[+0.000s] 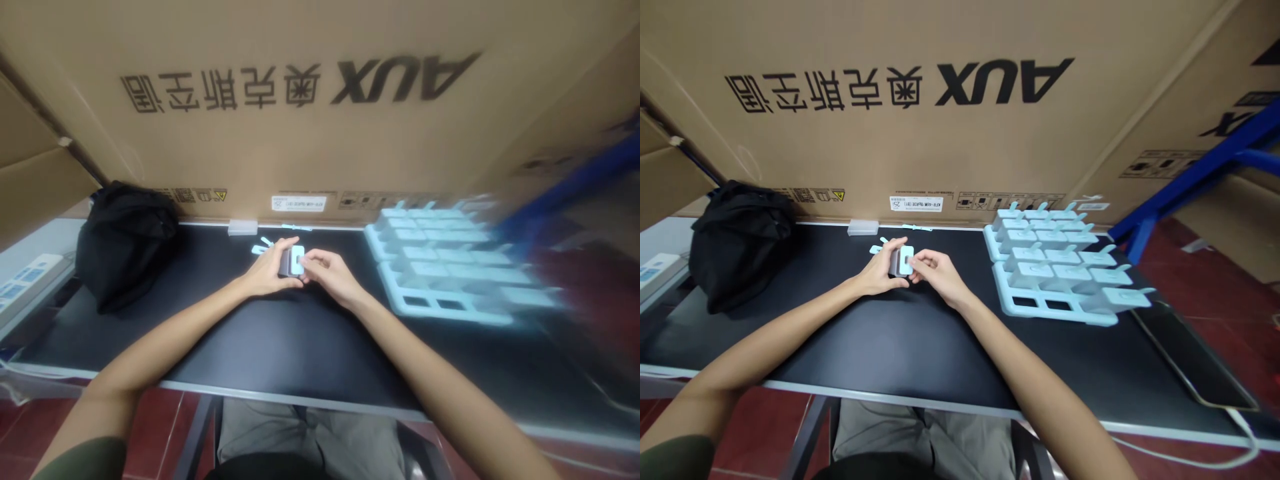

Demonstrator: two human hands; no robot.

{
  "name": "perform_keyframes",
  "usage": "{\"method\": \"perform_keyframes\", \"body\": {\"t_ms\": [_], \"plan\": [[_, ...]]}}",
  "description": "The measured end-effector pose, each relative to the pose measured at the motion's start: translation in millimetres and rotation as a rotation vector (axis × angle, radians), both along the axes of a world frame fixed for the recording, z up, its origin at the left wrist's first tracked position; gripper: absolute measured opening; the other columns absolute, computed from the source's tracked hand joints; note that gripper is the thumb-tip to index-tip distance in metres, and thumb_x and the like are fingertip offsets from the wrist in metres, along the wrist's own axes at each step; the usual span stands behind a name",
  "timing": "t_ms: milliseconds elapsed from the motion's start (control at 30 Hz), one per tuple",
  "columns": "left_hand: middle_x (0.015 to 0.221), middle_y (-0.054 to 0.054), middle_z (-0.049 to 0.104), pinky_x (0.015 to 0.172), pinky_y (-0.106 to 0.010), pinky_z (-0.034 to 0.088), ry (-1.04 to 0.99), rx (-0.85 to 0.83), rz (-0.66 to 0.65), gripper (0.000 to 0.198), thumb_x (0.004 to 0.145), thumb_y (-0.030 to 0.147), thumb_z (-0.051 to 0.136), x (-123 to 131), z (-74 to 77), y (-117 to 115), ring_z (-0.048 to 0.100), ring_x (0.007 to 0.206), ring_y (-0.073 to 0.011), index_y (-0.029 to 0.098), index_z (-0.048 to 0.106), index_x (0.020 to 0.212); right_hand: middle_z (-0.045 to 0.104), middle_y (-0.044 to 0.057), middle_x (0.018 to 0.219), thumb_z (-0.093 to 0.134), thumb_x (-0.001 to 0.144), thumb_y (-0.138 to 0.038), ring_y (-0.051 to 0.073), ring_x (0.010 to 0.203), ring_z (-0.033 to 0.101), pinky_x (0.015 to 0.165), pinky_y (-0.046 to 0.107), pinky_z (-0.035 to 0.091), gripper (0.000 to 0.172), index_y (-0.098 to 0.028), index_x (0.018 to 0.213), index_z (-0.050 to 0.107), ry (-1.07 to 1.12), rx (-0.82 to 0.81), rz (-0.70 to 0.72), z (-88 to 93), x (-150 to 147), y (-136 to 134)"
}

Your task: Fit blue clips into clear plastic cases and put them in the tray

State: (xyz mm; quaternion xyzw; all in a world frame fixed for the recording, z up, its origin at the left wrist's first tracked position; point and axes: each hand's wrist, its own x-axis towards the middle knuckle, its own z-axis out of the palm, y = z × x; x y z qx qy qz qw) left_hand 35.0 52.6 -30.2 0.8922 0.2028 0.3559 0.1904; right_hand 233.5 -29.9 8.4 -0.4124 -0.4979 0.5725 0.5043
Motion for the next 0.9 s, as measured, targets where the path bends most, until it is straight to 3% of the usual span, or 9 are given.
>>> {"method": "perform_keyframes", "body": {"t_ms": [300,433,533,667,767,900], "plan": [[0.112,-0.011,0.064,0.083,-0.039,0.053,0.033,0.028,-0.118,0.068,0.091,0.077,0.053,-2.2,3.9,-2.0,0.064,0.093,-0.0248,0.025,0.054,0.135,0.066,0.0,0.065,0.081,0.077,-0.063,0.01,0.057,0.057,0.06,0.026,0.05,0.048,-0.019,0.072,0.062,-0.085,0.03,0.098,-0.7,-7.7,-6.3],[0.1,-0.009,0.066,0.074,-0.035,0.053,-0.032,0.071,-0.155,0.049,0.098,0.065,0.051,-3.8,3.7,-5.8,0.064,0.081,-0.021,0.023,0.056,0.123,0.067,0.001,0.068,0.068,0.089,-0.056,0.012,0.061,0.06,0.063,0.027,0.052,0.039,-0.02,0.076,0.063,-0.138,0.058,0.192,-2.5,-3.7,1.0],[0.096,-0.007,0.067,0.067,-0.032,0.051,-0.049,0.104,-0.142,0.043,0.099,0.059,0.048,-4.9,1.6,-6.5,0.063,0.073,-0.0185,0.022,0.054,0.121,0.068,0.001,0.071,0.053,0.094,-0.04,0.014,0.064,0.062,0.065,0.028,0.052,0.025,-0.021,0.081,0.062,-0.233,0.097,0.109,-3.7,1.6,21.6],[0.092,-0.006,0.066,0.06,-0.031,0.046,0.003,0.088,-0.11,0.045,0.098,0.06,0.045,-7.5,-1.7,-5.7,0.058,0.064,-0.0168,0.022,0.053,0.122,0.074,0.002,0.086,0.051,0.09,-0.02,0.014,0.076,0.066,0.077,0.028,0.052,0.013,-0.02,0.092,0.063,-0.759,0.269,-0.068,-2.0,-3.7,62.4],[0.082,-0.003,0.063,0.058,-0.031,0.044,0.052,0.077,-0.102,0.045,0.097,0.059,0.046,-9.2,-3.3,-5.5,0.054,0.06,-0.017,0.021,0.054,0.121,0.075,0.006,0.095,0.062,0.087,-0.02,0.017,0.084,0.068,0.08,0.029,0.051,0.013,-0.018,0.099,0.066,-1.012,0.329,-0.012,-2.9,-19.3,91.3],[0.088,-0.005,0.064,0.062,-0.031,0.044,0.11,0.035,-0.068,0.044,0.097,0.056,0.043,-9.5,-2.3,-6.4,0.055,0.064,-0.0179,0.02,0.054,0.12,0.075,0.009,0.102,0.07,0.082,-0.018,0.02,0.088,0.068,0.08,0.029,0.049,0.028,-0.015,0.109,0.068,-1.1,0.312,0.034,-7.1,-36.4,115.8]]}}
